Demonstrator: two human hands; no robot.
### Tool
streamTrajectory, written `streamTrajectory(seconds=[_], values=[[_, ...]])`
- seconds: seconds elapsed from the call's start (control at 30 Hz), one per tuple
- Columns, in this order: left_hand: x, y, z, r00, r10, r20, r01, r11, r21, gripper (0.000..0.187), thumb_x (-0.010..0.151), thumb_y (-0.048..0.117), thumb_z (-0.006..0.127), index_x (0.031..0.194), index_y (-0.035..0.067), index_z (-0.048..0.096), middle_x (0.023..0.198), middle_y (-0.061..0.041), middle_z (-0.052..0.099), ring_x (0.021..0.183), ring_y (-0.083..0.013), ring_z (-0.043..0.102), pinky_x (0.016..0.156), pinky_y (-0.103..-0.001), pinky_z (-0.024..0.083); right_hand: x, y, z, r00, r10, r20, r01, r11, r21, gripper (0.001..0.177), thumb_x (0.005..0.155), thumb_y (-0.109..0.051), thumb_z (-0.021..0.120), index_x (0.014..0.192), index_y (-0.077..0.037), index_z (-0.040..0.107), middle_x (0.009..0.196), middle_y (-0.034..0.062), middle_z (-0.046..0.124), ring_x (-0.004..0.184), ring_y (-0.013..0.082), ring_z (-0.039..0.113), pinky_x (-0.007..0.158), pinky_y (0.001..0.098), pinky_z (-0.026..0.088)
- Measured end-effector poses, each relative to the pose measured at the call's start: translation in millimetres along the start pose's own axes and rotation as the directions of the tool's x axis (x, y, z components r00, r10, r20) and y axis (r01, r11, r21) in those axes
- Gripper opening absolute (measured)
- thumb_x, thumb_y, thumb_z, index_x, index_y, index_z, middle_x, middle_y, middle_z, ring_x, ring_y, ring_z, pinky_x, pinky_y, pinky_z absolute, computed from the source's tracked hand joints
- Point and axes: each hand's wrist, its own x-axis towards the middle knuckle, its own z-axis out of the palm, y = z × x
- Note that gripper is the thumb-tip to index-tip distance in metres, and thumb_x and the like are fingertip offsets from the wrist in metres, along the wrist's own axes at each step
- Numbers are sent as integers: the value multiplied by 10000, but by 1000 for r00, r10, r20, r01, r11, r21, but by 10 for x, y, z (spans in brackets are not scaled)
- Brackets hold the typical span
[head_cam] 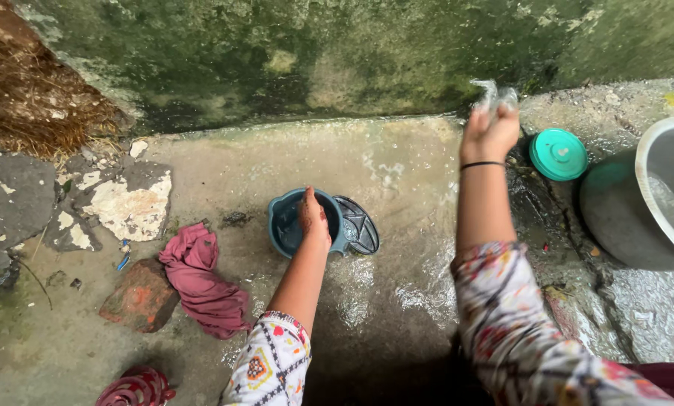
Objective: The person pours water onto the floor from a container, scrubs the concrete surface with a brush, and wipes the floor using a cloth.
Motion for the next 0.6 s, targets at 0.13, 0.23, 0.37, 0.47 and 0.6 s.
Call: streamTrajectory(seconds=[0.13,0.23,0.37,0.47,0.6], values=[[143,-70,-40,998,-39,-48,39,999,-17,376,980,485,605,777,172,553,587,37,402,472,-94,355,419,-275,266,131,196,-464,991,-121,56,126,988,-88,197,1056,-239,451,1059,-67,547,949,55,598,852,190,632,754,343,541],[198,-95,-118,999,-9,-52,5,997,-74,406,981,494,597,745,182,487,594,31,371,465,-99,337,413,-286,236,-457,794,-439,923,131,361,-55,976,-211,96,914,-4,554,852,-70,587,769,65,604,694,199,606,665,328,523],[266,-76,-228,988,43,-151,-42,999,10,405,982,513,559,857,131,609,737,8,545,617,-107,482,560,-275,369,-1551,1652,-506,659,655,370,-138,589,-797,297,963,-191,408,978,-58,673,814,122,720,690,210,674,512,330,420],[349,-48,-385,992,44,-116,-45,999,-11,508,1020,523,533,1036,36,674,922,-78,664,801,-179,581,732,-333,481,-2031,2313,-685,591,702,397,161,379,-911,269,886,-106,581,1042,-7,776,962,100,776,833,166,703,786,305,547],[211,52,-501,986,-93,-140,90,996,-31,624,990,534,475,1256,2,664,1217,-148,696,1091,-261,642,972,-391,487,-2116,2825,-964,707,693,140,-293,467,-834,240,910,-94,565,975,63,734,919,135,733,791,201,665,705,368,536]])
